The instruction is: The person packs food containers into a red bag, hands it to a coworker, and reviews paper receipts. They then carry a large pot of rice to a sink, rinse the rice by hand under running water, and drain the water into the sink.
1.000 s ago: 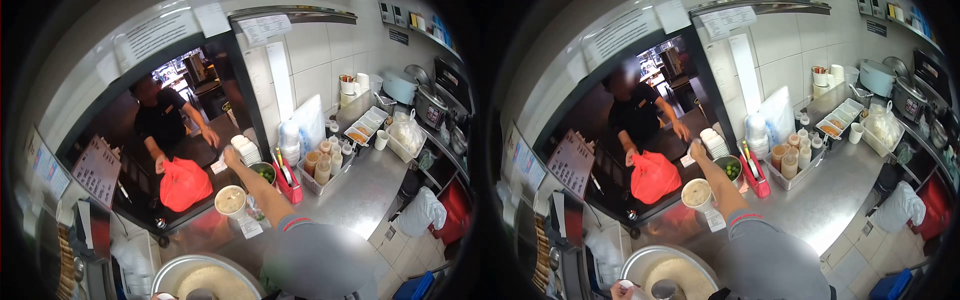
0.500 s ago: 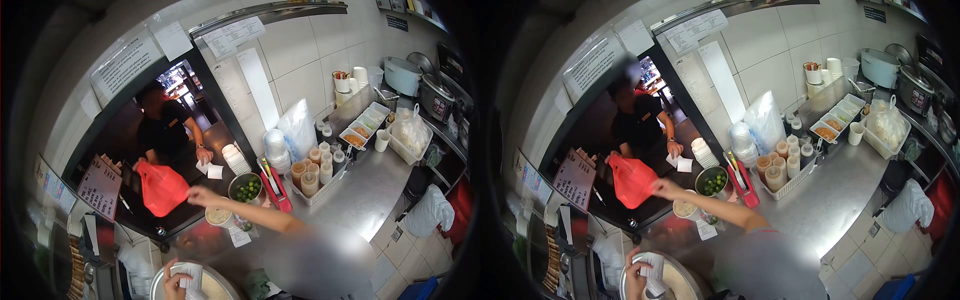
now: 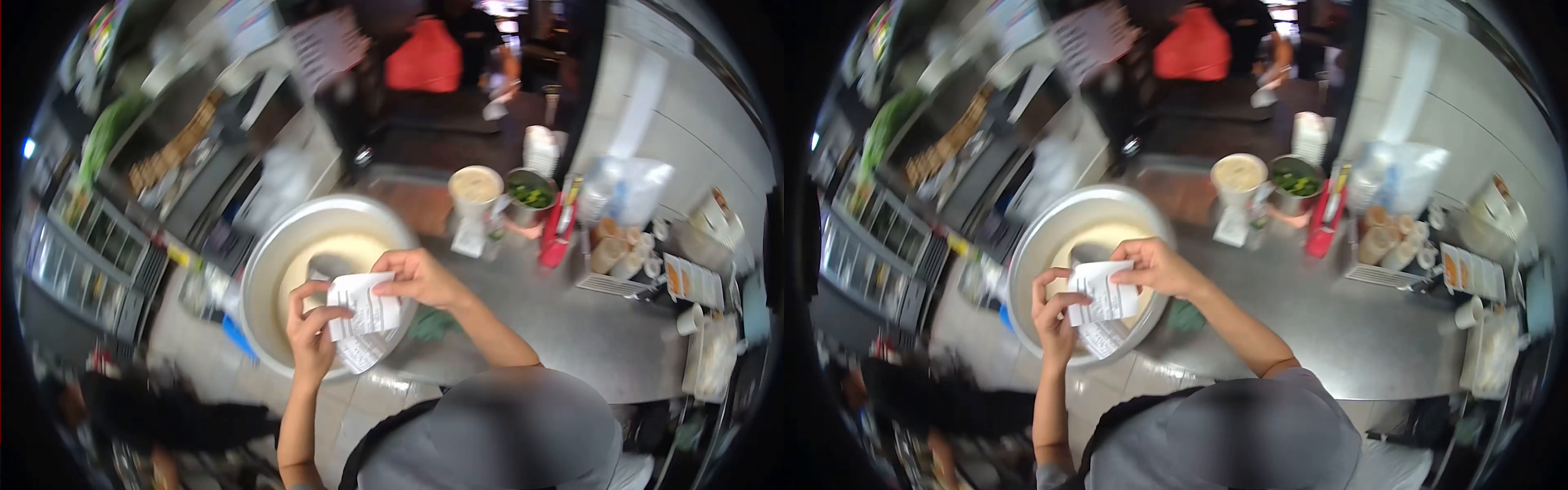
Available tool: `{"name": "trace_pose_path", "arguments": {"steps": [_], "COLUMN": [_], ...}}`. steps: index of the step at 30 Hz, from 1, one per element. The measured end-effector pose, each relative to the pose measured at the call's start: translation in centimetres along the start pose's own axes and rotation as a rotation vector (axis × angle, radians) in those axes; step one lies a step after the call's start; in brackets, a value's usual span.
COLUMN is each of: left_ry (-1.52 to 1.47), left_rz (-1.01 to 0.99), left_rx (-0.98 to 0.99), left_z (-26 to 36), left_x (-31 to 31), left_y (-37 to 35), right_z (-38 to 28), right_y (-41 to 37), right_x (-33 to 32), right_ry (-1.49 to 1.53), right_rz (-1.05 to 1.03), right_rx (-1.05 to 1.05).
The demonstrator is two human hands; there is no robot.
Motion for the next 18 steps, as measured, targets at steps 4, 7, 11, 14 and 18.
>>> {"name": "trace_pose_path", "arguments": {"steps": [4,7,11,14,18], "left_ry": [0.128,0.172,-0.254,-0.381,-0.162], "left_rz": [0.123,0.223,0.647,0.67,0.774], "left_rx": [-0.317,-0.482,-0.837,-0.896,-0.964], "left_z": [-0.7,-1.2,-1.7,-1.9,-2.9], "left_x": [-6.0,-10.9,-18.4,-23.4,-28.5], "left_y": [-9.6,-16.2,-23.4,-27.7,-32.9], "right_z": [5.1,9.4,14.4,17.7,22.0], "right_y": [1.3,3.6,7.1,7.7,6.8], "right_x": [7.8,14.3,23.3,30.0,40.2], "right_ry": [-0.034,0.032,0.097,0.018,0.013], "right_rz": [-0.117,-0.318,-0.526,-0.608,-0.768], "right_rx": [0.175,0.219,0.276,0.262,0.204]}}
Point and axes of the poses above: each hand's wrist, its own y-axis towards the middle knuckle, its own x-axis out of the palm, z = x × y, the point moved 2 cm from there along y, towards the middle knuckle, and after that the axes turned 8 degrees about y, right-handed, at the moved point
